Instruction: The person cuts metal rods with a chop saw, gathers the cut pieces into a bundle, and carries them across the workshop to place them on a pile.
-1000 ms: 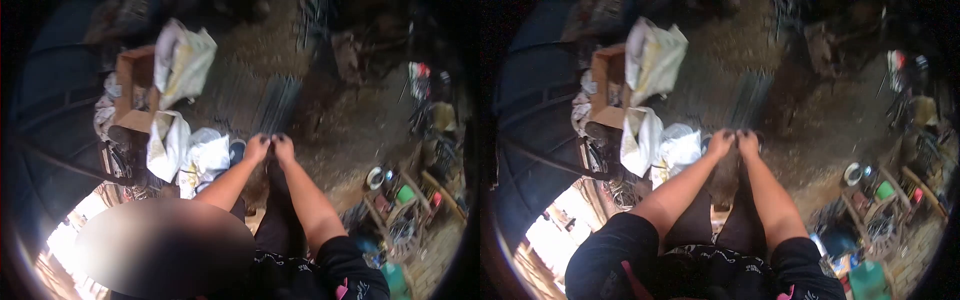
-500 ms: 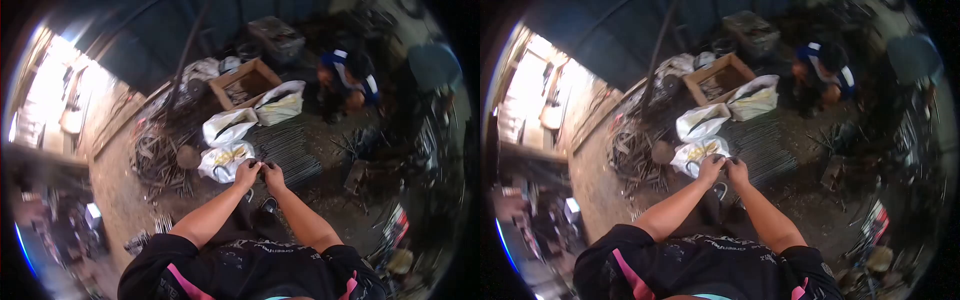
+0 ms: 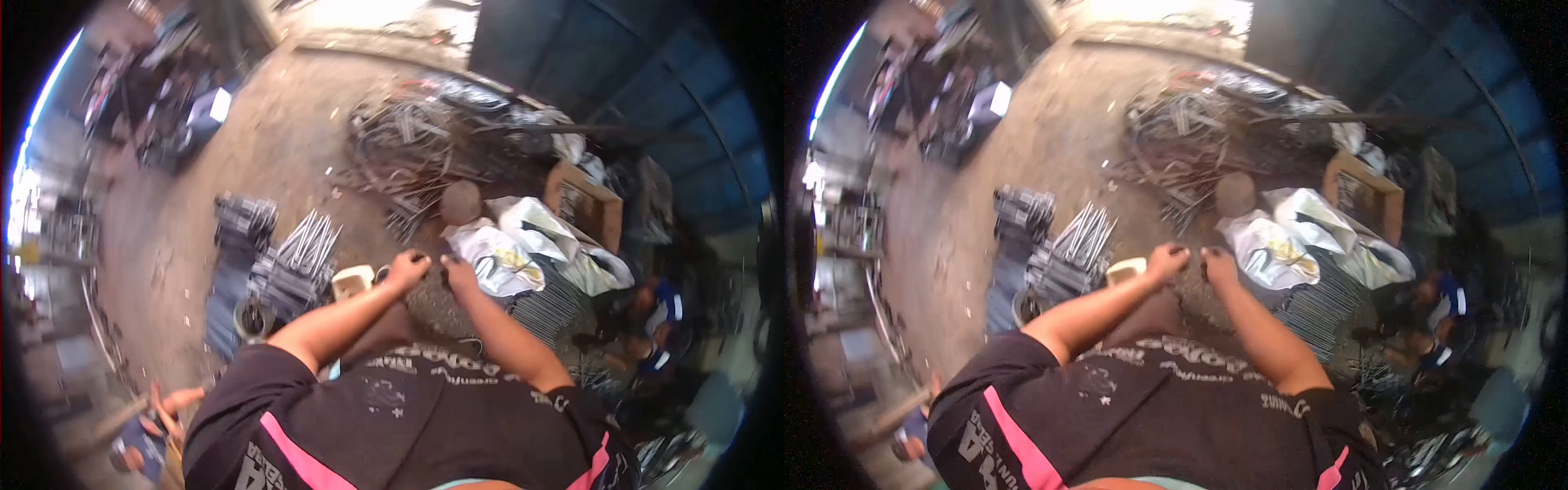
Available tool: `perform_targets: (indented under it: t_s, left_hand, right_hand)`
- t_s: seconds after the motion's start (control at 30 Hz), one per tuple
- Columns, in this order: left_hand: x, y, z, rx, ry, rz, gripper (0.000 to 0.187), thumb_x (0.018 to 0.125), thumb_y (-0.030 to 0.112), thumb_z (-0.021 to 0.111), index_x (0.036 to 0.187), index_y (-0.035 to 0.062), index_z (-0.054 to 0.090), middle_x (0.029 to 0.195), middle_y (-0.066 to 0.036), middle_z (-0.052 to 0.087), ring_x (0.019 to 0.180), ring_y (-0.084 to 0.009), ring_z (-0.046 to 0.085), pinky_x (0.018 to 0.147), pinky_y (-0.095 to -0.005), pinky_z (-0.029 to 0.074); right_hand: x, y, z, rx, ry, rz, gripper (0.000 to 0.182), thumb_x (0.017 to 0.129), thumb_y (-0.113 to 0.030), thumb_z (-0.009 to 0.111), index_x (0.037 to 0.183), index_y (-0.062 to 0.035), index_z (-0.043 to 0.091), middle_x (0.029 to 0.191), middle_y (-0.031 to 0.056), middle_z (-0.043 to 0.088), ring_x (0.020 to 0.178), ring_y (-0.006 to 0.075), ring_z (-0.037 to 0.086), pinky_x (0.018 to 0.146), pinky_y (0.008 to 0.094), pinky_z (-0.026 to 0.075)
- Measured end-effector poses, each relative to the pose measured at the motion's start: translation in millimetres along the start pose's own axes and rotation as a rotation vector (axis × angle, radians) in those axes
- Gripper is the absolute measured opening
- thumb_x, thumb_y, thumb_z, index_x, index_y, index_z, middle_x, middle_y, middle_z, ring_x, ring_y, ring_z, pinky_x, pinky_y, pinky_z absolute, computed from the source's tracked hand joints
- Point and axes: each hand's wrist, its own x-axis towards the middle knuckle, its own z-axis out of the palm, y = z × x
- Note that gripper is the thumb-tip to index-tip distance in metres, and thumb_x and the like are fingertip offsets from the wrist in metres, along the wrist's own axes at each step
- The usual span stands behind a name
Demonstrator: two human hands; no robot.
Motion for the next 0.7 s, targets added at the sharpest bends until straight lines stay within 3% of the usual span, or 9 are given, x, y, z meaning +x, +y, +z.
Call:
perform_targets:
  t_s: [0.07, 0.13, 0.23, 0.27, 0.37, 0.47, 0.53, 0.7]
  left_hand:
    - [-3.5, -11.9, -75.9, -0.186, 0.127, -0.117, 0.036, 0.089, 0.023, 0.064, 0.113, -0.0035, 0.062, 0.083, -0.007, 0.067, 0.074, -0.0167, 0.064, 0.066, -0.0285, 0.051]
    - [-19.6, -5.1, -144.6, -0.255, 0.324, -0.262, 0.033, 0.089, 0.020, 0.063, 0.114, -0.0026, 0.061, 0.084, -0.006, 0.066, 0.073, -0.0157, 0.062, 0.061, -0.0271, 0.050]
    - [-10.2, -70.5, -210.6, -0.582, 0.533, -0.260, 0.019, 0.089, 0.016, 0.062, 0.100, 0.0009, 0.064, 0.079, -0.003, 0.064, 0.067, -0.0120, 0.061, 0.063, -0.0263, 0.051]
    - [-16.3, -61.4, -225.8, -0.629, 0.594, -0.271, 0.017, 0.089, 0.016, 0.062, 0.098, 0.0008, 0.063, 0.078, -0.003, 0.063, 0.066, -0.0118, 0.061, 0.062, -0.0247, 0.051]
    - [-13.3, -67.5, -265.1, -0.800, 0.678, -0.250, 0.009, 0.090, 0.014, 0.062, 0.088, 0.0046, 0.061, 0.077, -0.003, 0.063, 0.064, -0.0117, 0.061, 0.060, -0.0251, 0.052]
    - [1.5, -69.3, -292.2, -0.845, 0.737, -0.254, 0.010, 0.092, 0.016, 0.059, 0.092, 0.0055, 0.060, 0.077, -0.003, 0.063, 0.065, -0.0141, 0.061, 0.062, -0.0267, 0.051]
    - [22.4, -65.0, -308.0, -0.892, 0.766, -0.216, 0.011, 0.090, 0.015, 0.062, 0.090, 0.0044, 0.060, 0.077, -0.005, 0.063, 0.066, -0.0162, 0.062, 0.062, -0.0290, 0.052]
    - [96.9, -5.6, -371.6, -0.873, 0.707, -0.113, 0.012, 0.090, 0.016, 0.063, 0.092, 0.0040, 0.061, 0.077, -0.005, 0.063, 0.066, -0.0156, 0.062, 0.063, -0.0300, 0.053]
  right_hand:
    - [34.7, 4.0, 54.8, 0.189, -0.206, 0.173, 0.023, 0.090, -0.024, 0.063, 0.100, -0.0032, 0.060, 0.072, 0.0043, 0.056, 0.055, 0.0135, 0.051, 0.050, 0.0290, 0.040]
    - [48.4, -25.3, 106.2, 0.085, -0.283, 0.247, 0.025, 0.090, -0.025, 0.063, 0.102, -0.0038, 0.059, 0.074, 0.0042, 0.056, 0.055, 0.0130, 0.050, 0.049, 0.0283, 0.040]
    - [59.0, -56.9, 169.3, -0.016, -0.381, 0.254, 0.024, 0.090, -0.025, 0.063, 0.102, -0.0046, 0.059, 0.073, 0.0036, 0.055, 0.054, 0.0123, 0.049, 0.047, 0.0277, 0.038]
    - [64.7, -63.5, 186.6, -0.028, -0.397, 0.253, 0.024, 0.090, -0.025, 0.063, 0.102, -0.0046, 0.059, 0.073, 0.0036, 0.055, 0.054, 0.0123, 0.049, 0.047, 0.0277, 0.038]
    - [91.6, -87.2, 239.9, -0.062, -0.474, 0.286, 0.023, 0.090, -0.024, 0.063, 0.103, -0.0047, 0.059, 0.072, 0.0030, 0.053, 0.053, 0.0121, 0.048, 0.044, 0.0273, 0.036]
    - [114.5, -110.5, 284.7, -0.091, -0.490, 0.293, 0.023, 0.090, -0.023, 0.063, 0.103, -0.0048, 0.060, 0.071, 0.0022, 0.052, 0.052, 0.0119, 0.047, 0.043, 0.0272, 0.036]
    - [130.6, -127.5, 313.8, -0.128, -0.582, 0.281, 0.014, 0.092, -0.022, 0.062, 0.095, -0.0091, 0.057, 0.067, 0.0002, 0.052, 0.049, 0.0112, 0.046, 0.042, 0.0270, 0.038]
    - [186.1, -187.9, 375.1, -0.121, -0.721, 0.225, 0.016, 0.090, -0.021, 0.063, 0.098, -0.0078, 0.058, 0.069, 0.0018, 0.052, 0.047, 0.0133, 0.046, 0.041, 0.0295, 0.039]
